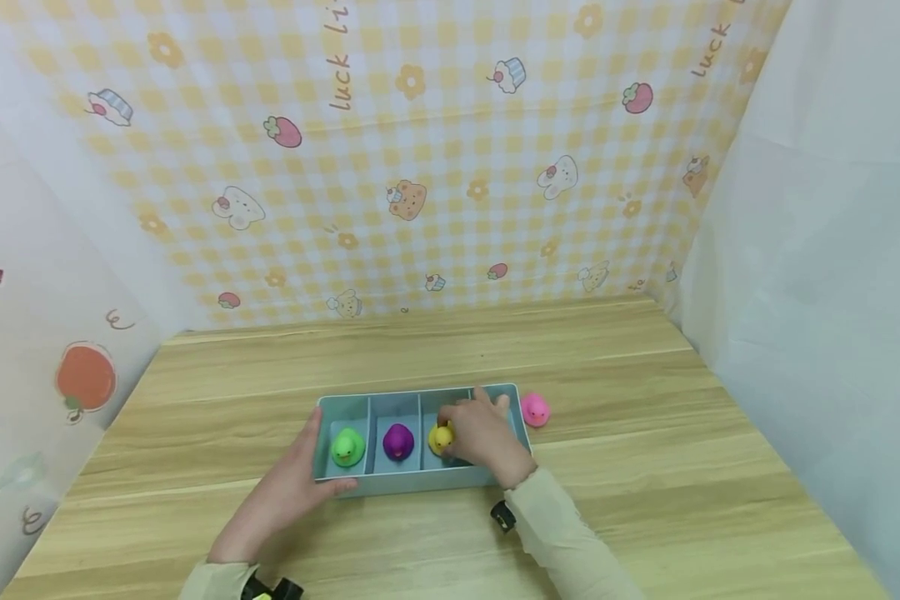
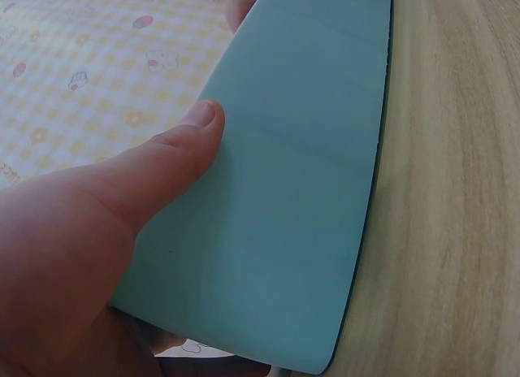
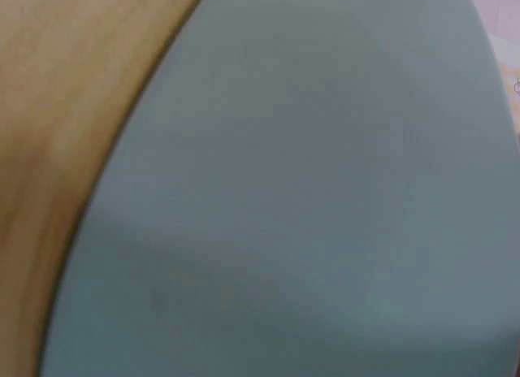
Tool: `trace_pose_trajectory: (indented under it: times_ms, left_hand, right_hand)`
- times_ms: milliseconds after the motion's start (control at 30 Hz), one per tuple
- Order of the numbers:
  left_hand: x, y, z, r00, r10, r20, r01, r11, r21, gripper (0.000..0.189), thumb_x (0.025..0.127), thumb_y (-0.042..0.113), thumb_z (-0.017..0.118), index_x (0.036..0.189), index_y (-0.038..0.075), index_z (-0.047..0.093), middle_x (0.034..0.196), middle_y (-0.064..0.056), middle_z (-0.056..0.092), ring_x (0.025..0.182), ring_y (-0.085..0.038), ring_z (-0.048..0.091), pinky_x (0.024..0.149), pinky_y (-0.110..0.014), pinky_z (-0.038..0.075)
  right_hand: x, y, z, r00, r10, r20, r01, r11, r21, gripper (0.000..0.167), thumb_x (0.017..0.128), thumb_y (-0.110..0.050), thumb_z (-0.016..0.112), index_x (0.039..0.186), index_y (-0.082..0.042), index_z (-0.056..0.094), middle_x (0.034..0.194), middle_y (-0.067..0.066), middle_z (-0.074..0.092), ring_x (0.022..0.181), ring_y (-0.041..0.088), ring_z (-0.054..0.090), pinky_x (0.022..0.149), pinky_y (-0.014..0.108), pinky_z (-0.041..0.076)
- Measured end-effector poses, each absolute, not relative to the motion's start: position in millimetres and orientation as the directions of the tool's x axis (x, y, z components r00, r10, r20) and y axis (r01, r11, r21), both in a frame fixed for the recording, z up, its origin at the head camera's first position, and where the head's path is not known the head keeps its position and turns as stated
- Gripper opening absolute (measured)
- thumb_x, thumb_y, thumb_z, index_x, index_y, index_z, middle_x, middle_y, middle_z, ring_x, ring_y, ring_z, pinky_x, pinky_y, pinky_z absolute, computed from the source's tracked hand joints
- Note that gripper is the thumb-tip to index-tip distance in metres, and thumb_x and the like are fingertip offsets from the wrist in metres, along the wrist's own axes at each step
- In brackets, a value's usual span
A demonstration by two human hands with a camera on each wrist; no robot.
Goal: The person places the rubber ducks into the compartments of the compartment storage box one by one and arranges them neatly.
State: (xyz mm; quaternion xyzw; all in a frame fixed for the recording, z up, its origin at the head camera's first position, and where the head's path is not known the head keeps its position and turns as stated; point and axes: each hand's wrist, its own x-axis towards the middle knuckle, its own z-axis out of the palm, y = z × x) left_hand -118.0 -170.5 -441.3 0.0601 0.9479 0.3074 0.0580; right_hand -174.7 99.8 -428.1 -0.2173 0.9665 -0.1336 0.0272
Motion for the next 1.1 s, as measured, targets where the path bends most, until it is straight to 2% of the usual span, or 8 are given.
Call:
trace_pose_trajectory:
  times_ms: [133, 267, 467, 600, 700, 800, 900, 1100]
  left_hand:
    - [-118, -171, -441, -0.986, 0.149, -0.073, 0.078, 0.804, 0.589, 0.124, 0.07, 0.061, 0.074, 0.153, 0.002, 0.002, 0.158, -0.021, 0.013, 0.14, -0.041, 0.028, 0.111, -0.053, 0.031]
    - [-118, -170, -441, -0.986, 0.149, -0.075, 0.076, 0.802, 0.592, 0.124, 0.07, 0.062, 0.073, 0.153, 0.002, 0.002, 0.158, -0.022, 0.013, 0.14, -0.042, 0.027, 0.111, -0.054, 0.031]
    - [-118, -172, -441, -0.986, 0.144, -0.083, 0.067, 0.801, 0.595, 0.125, 0.069, 0.063, 0.072, 0.153, 0.003, 0.001, 0.157, -0.022, 0.014, 0.139, -0.043, 0.028, 0.11, -0.055, 0.031]
    - [-118, -171, -442, -0.986, 0.145, -0.078, 0.07, 0.797, 0.6, 0.125, 0.07, 0.062, 0.072, 0.153, 0.002, 0.001, 0.157, -0.023, 0.014, 0.139, -0.044, 0.029, 0.11, -0.055, 0.031]
    - [-118, -171, -442, -0.986, 0.147, -0.078, 0.072, 0.798, 0.599, 0.125, 0.07, 0.063, 0.072, 0.153, 0.002, 0.001, 0.157, -0.023, 0.013, 0.138, -0.043, 0.029, 0.109, -0.055, 0.032]
    - [-119, -171, -442, -0.986, 0.15, -0.078, 0.075, 0.801, 0.594, 0.125, 0.07, 0.064, 0.071, 0.153, 0.003, 0.001, 0.158, -0.022, 0.012, 0.139, -0.043, 0.028, 0.109, -0.055, 0.032]
    - [-119, -171, -441, -0.985, 0.153, -0.079, 0.076, 0.799, 0.596, 0.125, 0.07, 0.064, 0.071, 0.153, 0.003, 0.0, 0.158, -0.022, 0.011, 0.139, -0.043, 0.027, 0.11, -0.055, 0.031]
    - [-118, -172, -442, -0.985, 0.15, -0.085, 0.071, 0.799, 0.597, 0.124, 0.071, 0.065, 0.07, 0.153, 0.003, 0.0, 0.158, -0.022, 0.012, 0.139, -0.043, 0.027, 0.11, -0.055, 0.031]
  right_hand:
    - [-174, 101, -424, -0.911, -0.413, -0.006, -0.392, 0.871, -0.296, 0.036, 0.066, -0.031, 0.087, 0.097, -0.023, 0.07, 0.097, -0.004, 0.066, 0.087, 0.019, 0.039, 0.068, 0.038, 0.022]
    - [-177, 107, -419, -0.915, -0.403, -0.016, -0.366, 0.846, -0.388, 0.04, 0.065, -0.031, 0.088, 0.1, -0.022, 0.07, 0.106, -0.005, 0.068, 0.093, 0.02, 0.042, 0.071, 0.038, 0.024]
    - [-182, 119, -413, -0.892, -0.453, 0.017, -0.389, 0.744, -0.543, 0.035, 0.073, -0.025, 0.083, 0.105, -0.015, 0.071, 0.105, -0.002, 0.07, 0.099, 0.024, 0.047, 0.078, 0.041, 0.031]
    - [-183, 126, -409, -0.874, -0.48, 0.074, -0.422, 0.677, -0.603, 0.031, 0.077, -0.021, 0.08, 0.104, -0.012, 0.071, 0.103, 0.0, 0.07, 0.104, 0.028, 0.055, 0.093, 0.053, 0.037]
    - [-182, 130, -404, -0.871, -0.479, 0.104, -0.434, 0.654, -0.619, 0.03, 0.077, -0.02, 0.079, 0.104, -0.011, 0.07, 0.103, -0.001, 0.07, 0.105, 0.027, 0.058, 0.105, 0.058, 0.033]
    - [-180, 134, -398, -0.889, -0.448, 0.098, -0.406, 0.67, -0.621, 0.029, 0.077, -0.023, 0.079, 0.104, -0.015, 0.071, 0.104, -0.005, 0.07, 0.104, 0.026, 0.057, 0.101, 0.053, 0.036]
    - [-178, 140, -394, -0.9, -0.425, 0.096, -0.384, 0.671, -0.634, 0.029, 0.077, -0.022, 0.079, 0.104, -0.015, 0.072, 0.105, -0.005, 0.07, 0.103, 0.028, 0.055, 0.085, 0.042, 0.04]
    - [-179, 157, -391, -0.895, -0.42, 0.153, -0.414, 0.648, -0.64, 0.026, 0.079, -0.018, 0.078, 0.103, -0.01, 0.071, 0.103, 0.001, 0.071, 0.101, 0.029, 0.058, 0.085, 0.04, 0.046]
